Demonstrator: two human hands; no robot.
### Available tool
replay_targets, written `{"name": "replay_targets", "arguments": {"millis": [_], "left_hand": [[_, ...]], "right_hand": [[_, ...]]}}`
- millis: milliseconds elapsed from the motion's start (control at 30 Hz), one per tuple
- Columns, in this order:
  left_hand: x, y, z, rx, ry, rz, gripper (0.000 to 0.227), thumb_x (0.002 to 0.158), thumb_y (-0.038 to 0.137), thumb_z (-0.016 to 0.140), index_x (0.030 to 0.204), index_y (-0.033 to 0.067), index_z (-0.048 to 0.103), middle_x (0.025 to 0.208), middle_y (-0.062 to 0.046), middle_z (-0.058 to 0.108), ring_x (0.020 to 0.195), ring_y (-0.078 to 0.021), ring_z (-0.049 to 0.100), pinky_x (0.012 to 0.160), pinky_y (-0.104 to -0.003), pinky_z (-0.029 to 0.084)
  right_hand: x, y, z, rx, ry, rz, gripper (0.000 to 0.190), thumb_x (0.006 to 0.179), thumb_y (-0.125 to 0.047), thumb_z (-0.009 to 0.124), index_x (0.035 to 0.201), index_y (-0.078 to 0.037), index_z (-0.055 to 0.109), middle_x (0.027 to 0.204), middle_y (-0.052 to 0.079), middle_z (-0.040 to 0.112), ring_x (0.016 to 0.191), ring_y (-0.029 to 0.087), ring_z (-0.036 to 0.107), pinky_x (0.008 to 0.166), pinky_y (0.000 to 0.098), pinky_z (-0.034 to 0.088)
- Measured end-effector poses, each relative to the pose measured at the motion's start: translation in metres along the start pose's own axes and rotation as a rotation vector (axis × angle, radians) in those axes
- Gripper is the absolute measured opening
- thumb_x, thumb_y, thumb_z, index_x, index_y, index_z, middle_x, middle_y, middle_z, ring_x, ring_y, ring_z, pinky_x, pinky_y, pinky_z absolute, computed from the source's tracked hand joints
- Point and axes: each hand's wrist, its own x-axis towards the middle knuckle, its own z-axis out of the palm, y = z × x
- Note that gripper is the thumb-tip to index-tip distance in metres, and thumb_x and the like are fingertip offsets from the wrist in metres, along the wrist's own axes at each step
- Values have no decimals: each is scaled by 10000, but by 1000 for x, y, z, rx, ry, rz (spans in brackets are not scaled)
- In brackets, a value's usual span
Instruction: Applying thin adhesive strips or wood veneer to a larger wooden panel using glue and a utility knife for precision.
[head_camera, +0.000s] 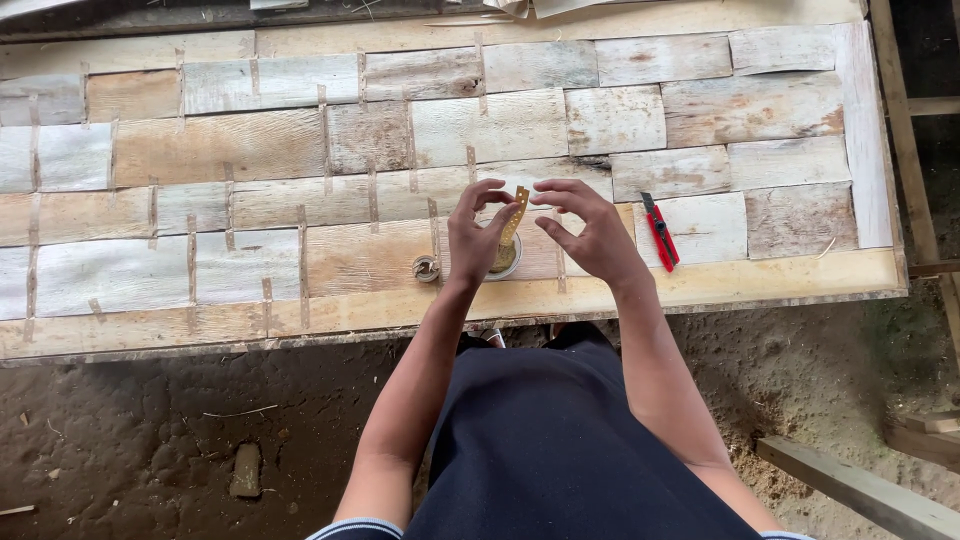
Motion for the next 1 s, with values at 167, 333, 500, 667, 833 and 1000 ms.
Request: {"name": "replay_targets", "arguments": {"millis": [167,333,500,667,833,1000], "left_hand": [[-1,0,4,-2,-4,-13,351,878,266,839,1172,220,651,913,45,769,971,-116,701,962,-327,436],[-1,-2,7,9,-3,1,341,880,263,836,1166,225,653,910,46,772,968,-116,705,954,-319,440],[1,-3,8,23,-15,9,346,877,248,840,1166,224,651,922,50,774,964,-112,710,939,-317,446],[-3,7,9,-102,-58,-22,530,872,191,849,1309,180,549,1102,-13,744,1072,-161,673,983,-375,446],[-5,-24,0,-103,-160,5,586,960,19,706,1461,108,415,1383,-124,615,1276,-308,599,1057,-505,428],[-13,-64,-8,36,-347,73,678,893,-131,637,1483,132,428,1407,-118,586,1256,-348,621,1046,-561,436]], "right_hand": [[1,2,1,-2,-18,8,260,941,-59,743,1193,-119,732,1237,132,691,1146,309,659,886,394,561],[1,-1,1,-11,-23,24,247,951,-61,738,1191,-121,734,1202,123,707,1091,306,678,874,402,567],[0,2,1,4,-20,2,225,959,-49,731,1180,-90,745,1168,144,714,1061,321,693,859,410,576],[-1,5,1,7,25,-17,221,948,-40,748,1164,-87,762,1155,137,724,1062,307,701,856,395,580],[0,-4,-9,33,86,-45,210,944,-14,743,1146,-70,763,1119,156,729,1020,321,708,839,406,583],[-4,-3,-11,164,150,-6,231,937,-35,771,1154,-53,695,1125,119,723,1058,270,713,879,399,585]]}}
